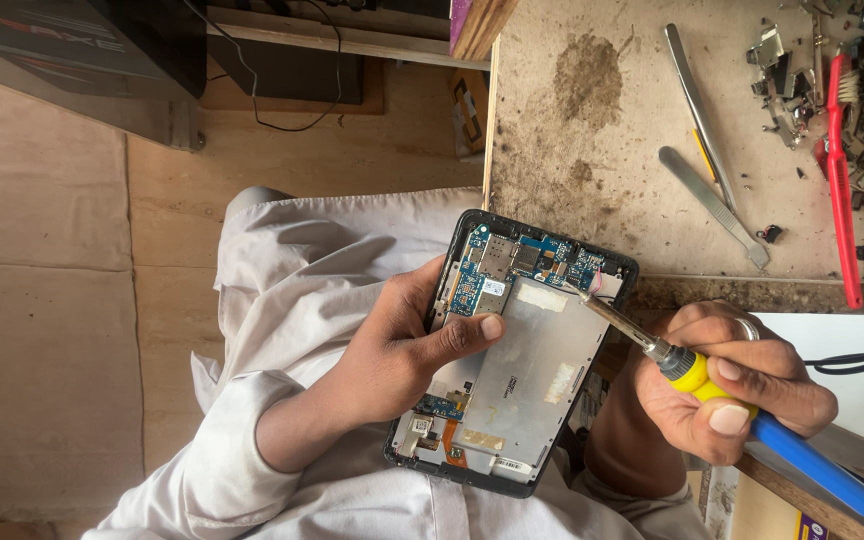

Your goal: The person holds a disassembled mobile phone and uses a soldering iron to apply heat to the battery connector area on the motherboard. The person repeatedly applies the soldering iron to the same spot while holding the device steady on their lap.

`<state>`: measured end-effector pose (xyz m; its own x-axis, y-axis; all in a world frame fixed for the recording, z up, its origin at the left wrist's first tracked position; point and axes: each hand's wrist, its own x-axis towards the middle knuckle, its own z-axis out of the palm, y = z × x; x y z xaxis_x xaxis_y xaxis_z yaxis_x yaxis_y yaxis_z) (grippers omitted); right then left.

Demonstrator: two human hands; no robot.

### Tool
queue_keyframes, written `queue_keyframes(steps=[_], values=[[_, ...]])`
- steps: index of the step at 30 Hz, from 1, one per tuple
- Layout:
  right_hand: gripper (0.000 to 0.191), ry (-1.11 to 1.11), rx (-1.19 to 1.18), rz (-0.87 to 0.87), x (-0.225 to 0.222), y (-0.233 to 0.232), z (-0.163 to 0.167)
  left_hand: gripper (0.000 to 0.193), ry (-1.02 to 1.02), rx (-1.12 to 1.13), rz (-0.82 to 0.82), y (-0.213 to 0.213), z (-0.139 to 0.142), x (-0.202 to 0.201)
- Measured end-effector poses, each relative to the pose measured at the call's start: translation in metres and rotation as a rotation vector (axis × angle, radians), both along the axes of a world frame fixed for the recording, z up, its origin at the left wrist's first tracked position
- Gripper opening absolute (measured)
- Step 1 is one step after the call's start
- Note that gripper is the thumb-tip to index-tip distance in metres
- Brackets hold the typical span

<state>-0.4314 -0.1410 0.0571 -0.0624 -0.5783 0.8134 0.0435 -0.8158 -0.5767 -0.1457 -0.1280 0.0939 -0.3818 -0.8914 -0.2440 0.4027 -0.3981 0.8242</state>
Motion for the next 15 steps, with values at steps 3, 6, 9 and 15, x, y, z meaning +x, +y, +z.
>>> queue_keyframes(steps=[3,6,9,15], values=[[0.033,-0.001,-0.026,-0.002,-0.0006,-0.0023,-0.0006,0.027,0.029,-0.001,0.000,0.0009,-0.0001,-0.0012],[0.033,-0.004,-0.054,0.000,-0.0027,-0.0049,-0.0017,0.027,0.027,-0.001,0.002,0.0018,-0.0005,-0.0035],[0.033,-0.001,-0.040,-0.018,-0.0052,-0.0021,-0.0012,0.027,0.027,0.005,-0.001,0.0034,-0.0007,-0.0064],[0.032,-0.007,-0.052,-0.014,-0.0070,-0.0015,-0.0014,0.027,0.011,-0.010,0.003,0.0048,0.0005,-0.0088]])
